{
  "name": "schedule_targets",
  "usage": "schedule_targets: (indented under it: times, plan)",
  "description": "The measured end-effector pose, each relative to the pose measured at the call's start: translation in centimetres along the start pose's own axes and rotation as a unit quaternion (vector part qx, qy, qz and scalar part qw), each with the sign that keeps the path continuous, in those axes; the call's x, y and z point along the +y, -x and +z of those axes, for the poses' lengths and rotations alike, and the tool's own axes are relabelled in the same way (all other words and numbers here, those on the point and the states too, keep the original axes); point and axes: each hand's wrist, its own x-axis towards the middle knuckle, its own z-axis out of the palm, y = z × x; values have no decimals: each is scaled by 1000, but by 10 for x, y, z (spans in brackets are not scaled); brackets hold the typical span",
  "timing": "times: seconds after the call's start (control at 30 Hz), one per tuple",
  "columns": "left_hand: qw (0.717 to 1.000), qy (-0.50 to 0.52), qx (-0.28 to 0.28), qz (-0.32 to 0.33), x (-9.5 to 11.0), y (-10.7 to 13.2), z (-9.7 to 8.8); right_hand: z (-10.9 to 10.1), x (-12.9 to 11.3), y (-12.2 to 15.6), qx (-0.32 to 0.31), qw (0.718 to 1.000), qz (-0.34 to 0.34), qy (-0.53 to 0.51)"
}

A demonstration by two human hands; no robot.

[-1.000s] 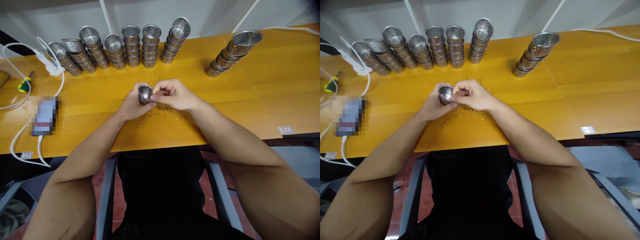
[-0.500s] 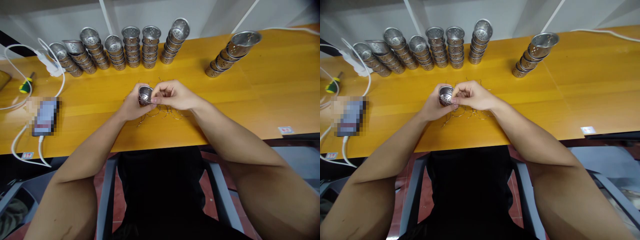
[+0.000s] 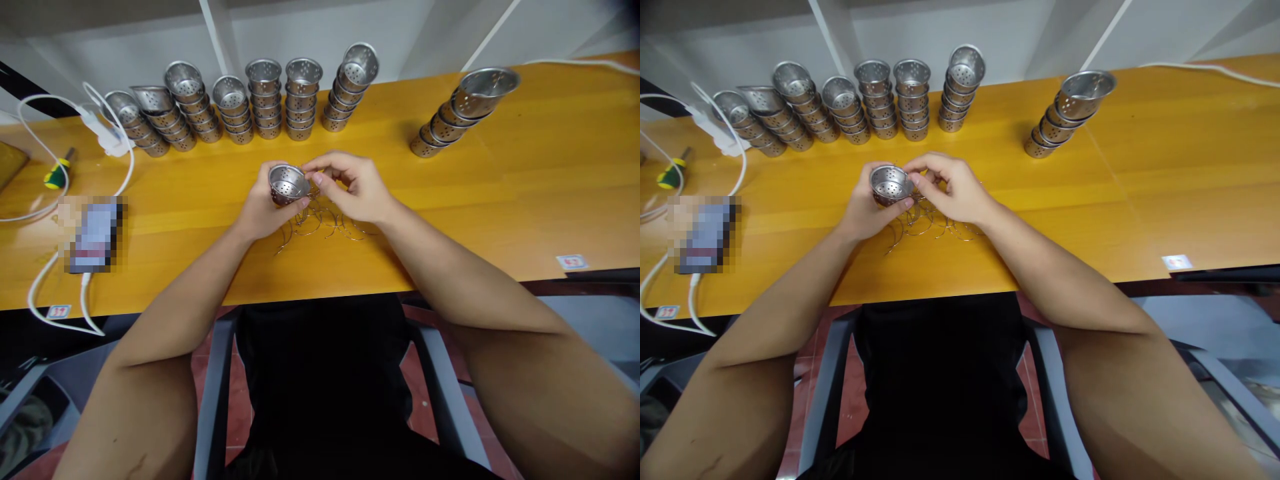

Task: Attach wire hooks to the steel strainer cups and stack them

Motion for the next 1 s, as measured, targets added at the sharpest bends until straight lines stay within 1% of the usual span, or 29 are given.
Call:
schedule_targets:
  times: [0.13,0.2,0.37,0.5,0.57,0.7,0.8,0.9,0.97,1.0]
  plan:
    - [1000,5,6,13,0,0,0,-4,-2,-2,-20,1000,-17,10]
    - [1000,0,8,9,0,0,0,-6,-1,-2,-29,999,-19,17]
    - [1000,-4,7,-1,1,-1,0,-8,10,-1,-55,995,-42,67]
    - [1000,0,5,13,2,-1,0,-8,18,1,-77,991,-71,86]
    - [1000,1,5,16,4,-1,0,-7,19,2,-86,990,-72,89]
    - [1000,-4,1,-3,10,0,0,-5,21,3,-104,988,-69,94]
    - [1000,-6,0,-9,9,0,1,-4,22,2,-111,987,-73,91]
    - [1000,2,-10,24,1,-1,1,-3,20,3,-112,988,-68,86]
    - [998,15,-14,55,-5,-2,1,-2,19,4,-107,990,-49,77]
    - [998,19,-17,58,-7,-3,2,-1,19,4,-102,992,-39,70]
